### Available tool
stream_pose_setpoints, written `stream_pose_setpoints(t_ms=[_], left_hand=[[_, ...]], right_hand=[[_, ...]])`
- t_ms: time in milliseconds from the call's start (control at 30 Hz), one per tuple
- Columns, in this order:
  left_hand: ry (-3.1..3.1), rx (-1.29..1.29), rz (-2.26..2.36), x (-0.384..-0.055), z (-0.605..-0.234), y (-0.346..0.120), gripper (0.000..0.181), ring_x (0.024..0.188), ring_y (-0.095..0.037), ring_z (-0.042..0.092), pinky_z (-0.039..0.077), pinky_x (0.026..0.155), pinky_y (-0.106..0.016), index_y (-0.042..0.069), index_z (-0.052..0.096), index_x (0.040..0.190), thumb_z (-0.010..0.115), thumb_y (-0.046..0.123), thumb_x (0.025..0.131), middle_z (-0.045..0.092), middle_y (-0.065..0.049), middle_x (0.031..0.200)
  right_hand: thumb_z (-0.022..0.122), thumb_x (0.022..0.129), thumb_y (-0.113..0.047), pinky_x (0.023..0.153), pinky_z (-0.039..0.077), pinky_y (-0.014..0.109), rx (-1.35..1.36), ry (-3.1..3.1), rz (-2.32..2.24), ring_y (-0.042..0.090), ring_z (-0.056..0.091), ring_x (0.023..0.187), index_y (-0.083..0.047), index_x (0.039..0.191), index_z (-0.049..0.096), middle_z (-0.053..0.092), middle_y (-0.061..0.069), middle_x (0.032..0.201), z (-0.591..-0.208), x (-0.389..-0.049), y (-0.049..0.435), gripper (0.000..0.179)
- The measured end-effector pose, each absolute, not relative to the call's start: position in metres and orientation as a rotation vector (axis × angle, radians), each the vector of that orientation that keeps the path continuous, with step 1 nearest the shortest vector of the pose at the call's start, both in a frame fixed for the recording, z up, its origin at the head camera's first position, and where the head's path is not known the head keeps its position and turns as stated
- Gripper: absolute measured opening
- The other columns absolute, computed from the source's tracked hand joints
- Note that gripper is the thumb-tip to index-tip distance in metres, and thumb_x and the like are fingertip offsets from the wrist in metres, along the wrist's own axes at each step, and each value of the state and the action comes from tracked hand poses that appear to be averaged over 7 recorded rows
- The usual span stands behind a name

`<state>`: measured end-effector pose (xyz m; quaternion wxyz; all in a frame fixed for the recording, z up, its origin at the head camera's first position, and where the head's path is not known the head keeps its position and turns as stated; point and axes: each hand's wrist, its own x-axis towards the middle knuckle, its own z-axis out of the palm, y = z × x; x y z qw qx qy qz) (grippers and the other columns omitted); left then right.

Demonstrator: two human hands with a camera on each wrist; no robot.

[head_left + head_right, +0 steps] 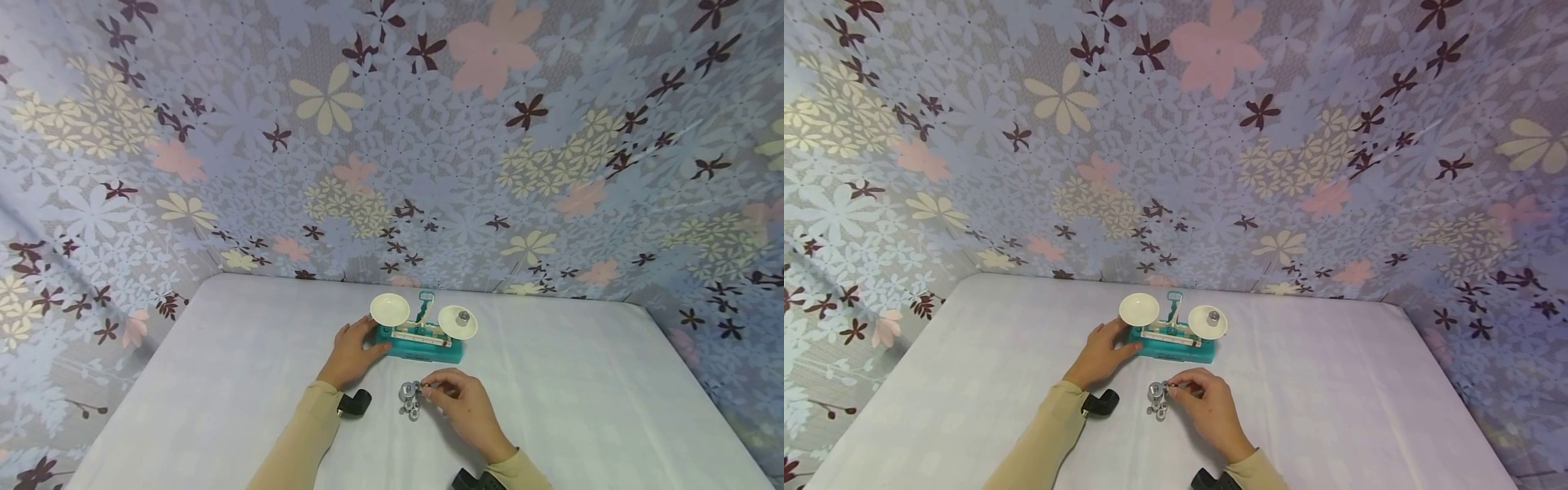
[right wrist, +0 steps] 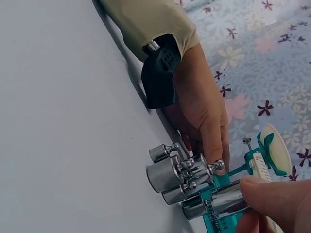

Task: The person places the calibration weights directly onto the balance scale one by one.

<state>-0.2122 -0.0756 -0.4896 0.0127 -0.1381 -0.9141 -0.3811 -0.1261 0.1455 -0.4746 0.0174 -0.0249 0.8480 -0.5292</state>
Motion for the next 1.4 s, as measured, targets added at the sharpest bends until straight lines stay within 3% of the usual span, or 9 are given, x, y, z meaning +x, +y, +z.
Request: stream_pose_setpoints(t_ms=[400, 767, 1167, 1400], left_hand=[[-2.837, -0.446, -1.205, -0.213, -0.49, -0.076, 0.061, 0.133, -0.026, 0.033, 0.012, 0.112, -0.05, 0.006, 0.047, 0.135, 0.062, 0.04, 0.087, 0.043, -0.011, 0.141], [-2.847, -0.445, -1.183, -0.214, -0.493, -0.078, 0.062, 0.134, -0.025, 0.032, 0.011, 0.112, -0.048, 0.008, 0.046, 0.136, 0.062, 0.042, 0.086, 0.043, -0.01, 0.141], [-2.847, -0.441, -1.196, -0.215, -0.495, -0.076, 0.062, 0.134, -0.024, 0.032, 0.011, 0.112, -0.048, 0.008, 0.046, 0.136, 0.061, 0.043, 0.086, 0.043, -0.009, 0.141], [-2.847, -0.434, -1.207, -0.215, -0.494, -0.076, 0.062, 0.134, -0.024, 0.032, 0.011, 0.112, -0.048, 0.008, 0.046, 0.135, 0.062, 0.043, 0.086, 0.042, -0.009, 0.141]], right_hand=[[0.074, 0.079, -0.016, 0.051, 0.049, 0.024, -0.062, 2.629, -1.701, 0.014, 0.056, 0.068, -0.022, 0.084, 0.072, 0.064, -0.004, 0.082, -0.466, -0.125, 0.146, 0.008], [0.07, 0.08, -0.006, 0.059, 0.049, 0.023, -0.077, 2.677, -1.71, 0.019, 0.058, 0.074, -0.011, 0.088, 0.072, 0.065, 0.002, 0.086, -0.424, -0.112, 0.14, 0.009], [0.073, 0.08, -0.014, 0.064, 0.05, 0.023, -0.092, 2.701, -1.746, 0.013, 0.058, 0.077, -0.014, 0.09, 0.073, 0.065, -0.003, 0.087, -0.447, -0.128, 0.154, 0.01], [0.07, 0.081, -0.007, 0.064, 0.05, 0.023, -0.112, 2.731, -1.739, 0.016, 0.059, 0.076, -0.007, 0.092, 0.072, 0.064, 0.005, 0.09, -0.41, -0.116, 0.148, 0.011]])
